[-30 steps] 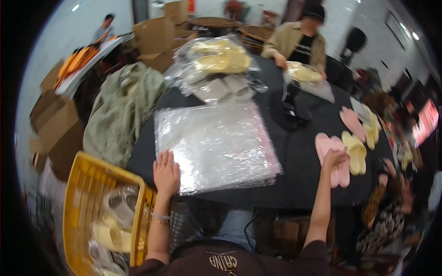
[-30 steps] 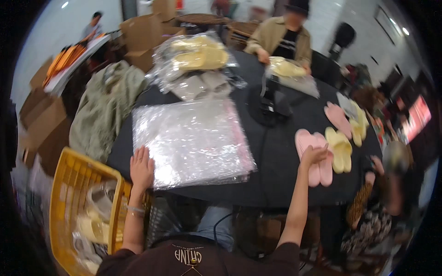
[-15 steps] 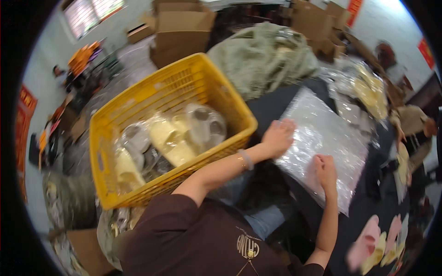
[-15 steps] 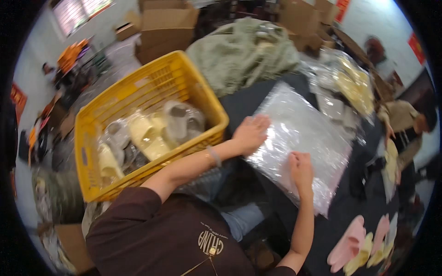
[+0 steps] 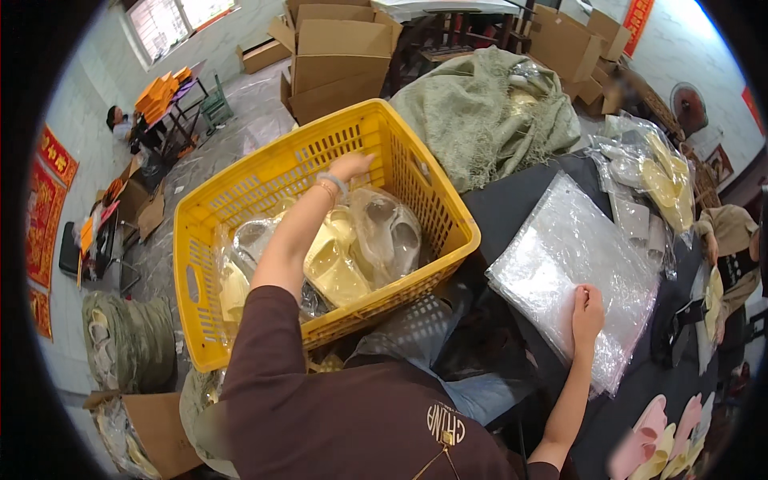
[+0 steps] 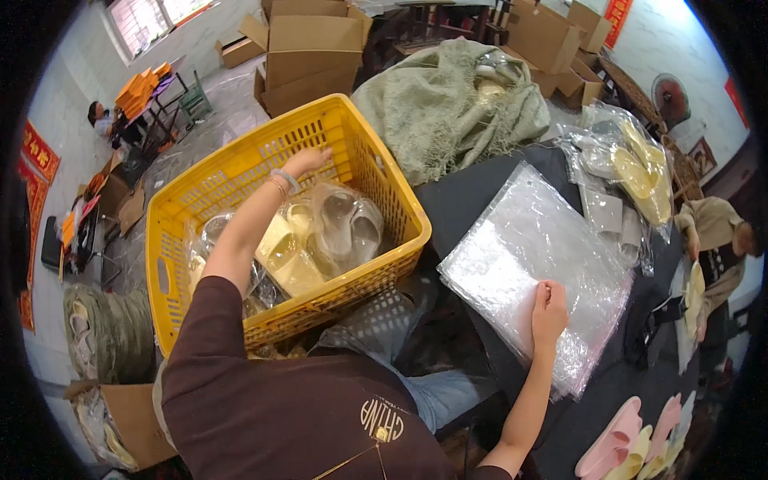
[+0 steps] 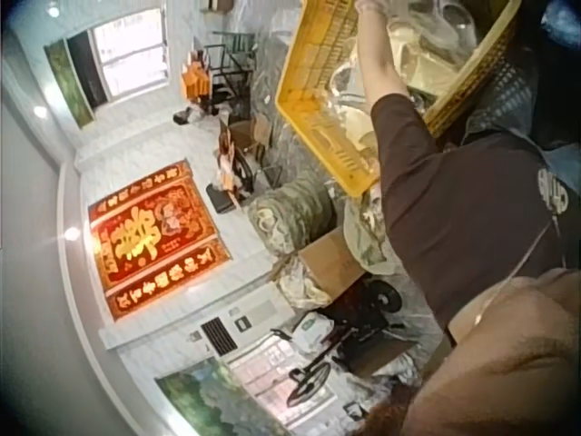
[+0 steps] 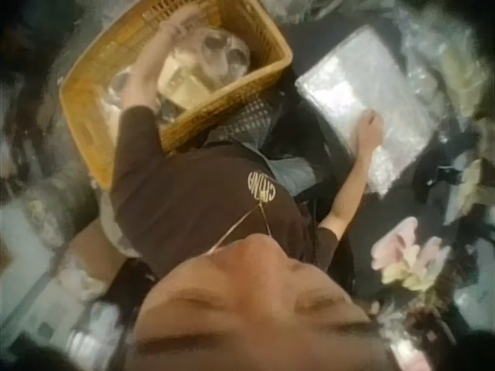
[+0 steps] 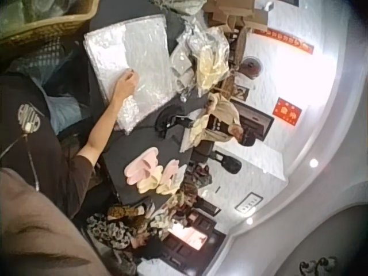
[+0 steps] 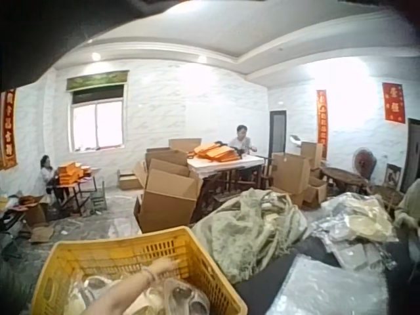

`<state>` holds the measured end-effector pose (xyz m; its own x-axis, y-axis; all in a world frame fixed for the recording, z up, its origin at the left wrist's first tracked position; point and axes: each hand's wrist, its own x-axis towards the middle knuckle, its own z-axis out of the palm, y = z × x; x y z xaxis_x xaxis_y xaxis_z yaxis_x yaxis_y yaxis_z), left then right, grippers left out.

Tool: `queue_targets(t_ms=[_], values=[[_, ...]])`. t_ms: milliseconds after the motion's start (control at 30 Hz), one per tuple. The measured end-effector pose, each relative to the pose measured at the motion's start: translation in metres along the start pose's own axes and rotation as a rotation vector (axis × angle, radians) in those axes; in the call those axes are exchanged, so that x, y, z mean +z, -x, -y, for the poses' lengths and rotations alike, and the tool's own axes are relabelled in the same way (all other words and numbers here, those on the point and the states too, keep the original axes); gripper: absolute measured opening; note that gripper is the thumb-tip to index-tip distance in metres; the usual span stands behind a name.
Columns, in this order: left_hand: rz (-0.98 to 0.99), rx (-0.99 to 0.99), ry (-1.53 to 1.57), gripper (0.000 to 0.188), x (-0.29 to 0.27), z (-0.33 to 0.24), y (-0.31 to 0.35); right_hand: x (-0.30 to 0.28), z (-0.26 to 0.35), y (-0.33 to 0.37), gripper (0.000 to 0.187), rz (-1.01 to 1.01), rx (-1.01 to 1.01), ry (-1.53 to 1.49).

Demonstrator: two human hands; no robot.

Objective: The person repeatedly picks up pairs of slippers from a yellow basket, places them onto a clear plastic bag on a table, and then moves the bag aside. The slippers are of various colors including black, yellow, pink, and white. The person handles the items one pair at a time in a repetitive cycle.

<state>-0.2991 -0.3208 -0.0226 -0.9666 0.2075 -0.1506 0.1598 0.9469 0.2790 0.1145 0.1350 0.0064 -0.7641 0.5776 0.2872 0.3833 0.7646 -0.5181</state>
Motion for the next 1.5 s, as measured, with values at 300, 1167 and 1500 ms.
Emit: queue_targets(t_ms=[300,1167,1500], values=[[0.254,-0.371,0.503,0.048,0.072,0.029,0.004,-0.002,-0.006,0.000,0.014,-0.050,-0.047,-0.030],[0.151,0.844,0.918,0.029,-0.287,-0.285,0.104,-0.018,-0.023,-0.005,0.025,-0.172,-0.011,-0.528],[0.342,0.504,1.950,0.032,-0.022,-0.386,0.197,-0.098,-0.034,-0.006,0.085,-0.250,-0.063,-1.810]])
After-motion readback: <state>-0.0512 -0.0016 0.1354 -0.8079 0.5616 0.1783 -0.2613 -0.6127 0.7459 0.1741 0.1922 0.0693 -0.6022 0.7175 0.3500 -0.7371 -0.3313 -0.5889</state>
